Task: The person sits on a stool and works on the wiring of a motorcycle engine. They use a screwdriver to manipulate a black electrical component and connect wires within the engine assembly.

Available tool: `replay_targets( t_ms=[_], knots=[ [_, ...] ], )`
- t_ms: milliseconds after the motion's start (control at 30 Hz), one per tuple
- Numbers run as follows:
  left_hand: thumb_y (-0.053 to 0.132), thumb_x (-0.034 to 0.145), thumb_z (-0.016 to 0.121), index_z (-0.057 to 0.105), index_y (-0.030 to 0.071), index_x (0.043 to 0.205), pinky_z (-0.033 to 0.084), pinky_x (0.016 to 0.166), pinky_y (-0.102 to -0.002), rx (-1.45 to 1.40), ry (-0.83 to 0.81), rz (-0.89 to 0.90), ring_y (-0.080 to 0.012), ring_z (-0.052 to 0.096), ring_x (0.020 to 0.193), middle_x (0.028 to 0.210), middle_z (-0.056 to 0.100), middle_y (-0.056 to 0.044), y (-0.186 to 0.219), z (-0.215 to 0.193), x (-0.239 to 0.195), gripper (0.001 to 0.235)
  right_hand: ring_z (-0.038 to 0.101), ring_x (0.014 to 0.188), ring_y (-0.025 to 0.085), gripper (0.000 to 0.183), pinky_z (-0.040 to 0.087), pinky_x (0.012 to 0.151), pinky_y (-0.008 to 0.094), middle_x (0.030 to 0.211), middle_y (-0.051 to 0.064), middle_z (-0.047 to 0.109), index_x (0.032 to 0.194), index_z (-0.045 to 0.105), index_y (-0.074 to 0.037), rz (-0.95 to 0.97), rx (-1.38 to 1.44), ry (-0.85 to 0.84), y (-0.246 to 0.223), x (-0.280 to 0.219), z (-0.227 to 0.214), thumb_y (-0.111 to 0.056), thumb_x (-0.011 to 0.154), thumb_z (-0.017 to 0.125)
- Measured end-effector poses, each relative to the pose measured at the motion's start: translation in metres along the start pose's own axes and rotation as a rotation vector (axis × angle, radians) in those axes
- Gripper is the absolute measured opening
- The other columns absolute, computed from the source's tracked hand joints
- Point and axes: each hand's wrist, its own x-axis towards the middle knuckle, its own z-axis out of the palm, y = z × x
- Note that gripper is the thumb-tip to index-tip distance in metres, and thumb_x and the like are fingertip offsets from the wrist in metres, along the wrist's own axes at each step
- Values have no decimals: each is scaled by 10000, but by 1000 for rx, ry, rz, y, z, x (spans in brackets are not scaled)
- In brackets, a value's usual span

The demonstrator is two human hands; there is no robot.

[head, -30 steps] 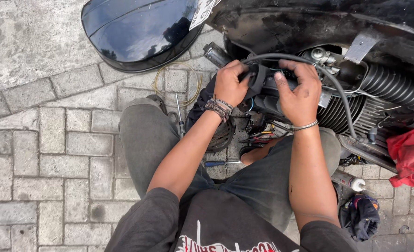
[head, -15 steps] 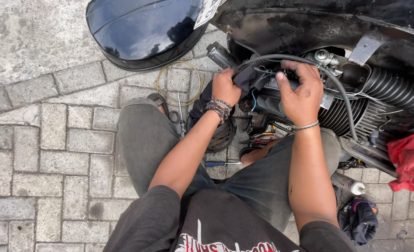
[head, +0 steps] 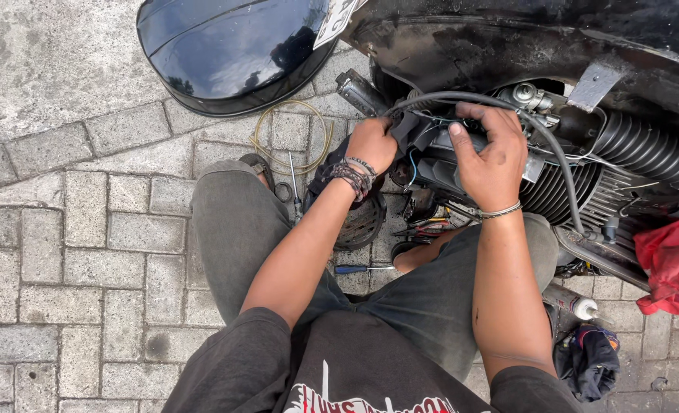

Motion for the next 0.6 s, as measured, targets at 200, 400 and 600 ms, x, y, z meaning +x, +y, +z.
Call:
replay_targets(
  t_ms=[200,400,600],
  knots=[
    [109,1065,434,622,-118,1288,595,849,-644,-205,18,-53,-562,654,1102,1123,686,-371,83,-28,-38,369,652,1053,465,150,488,944,558,1076,192,744,1144,753,-8,-8,-20,-3,0,-1,3,-47,999,760],
    [182,1082,406,614,-130,1294,556,947,-667,-172,-52,-52,-552,647,1133,1160,683,-360,46,-17,-27,430,649,1053,461,140,486,952,553,1074,188,742,1141,752,-11,-12,-29,-8,2,-3,3,-41,1005,764],
    [235,1046,428,732,-8,1157,617,862,-604,152,-98,-35,-436,731,987,1020,756,-241,32,-15,-9,405,656,1051,442,143,493,945,547,1064,172,748,1131,753,-23,3,-29,-5,1,-2,2,-63,994,761]
  ],
)
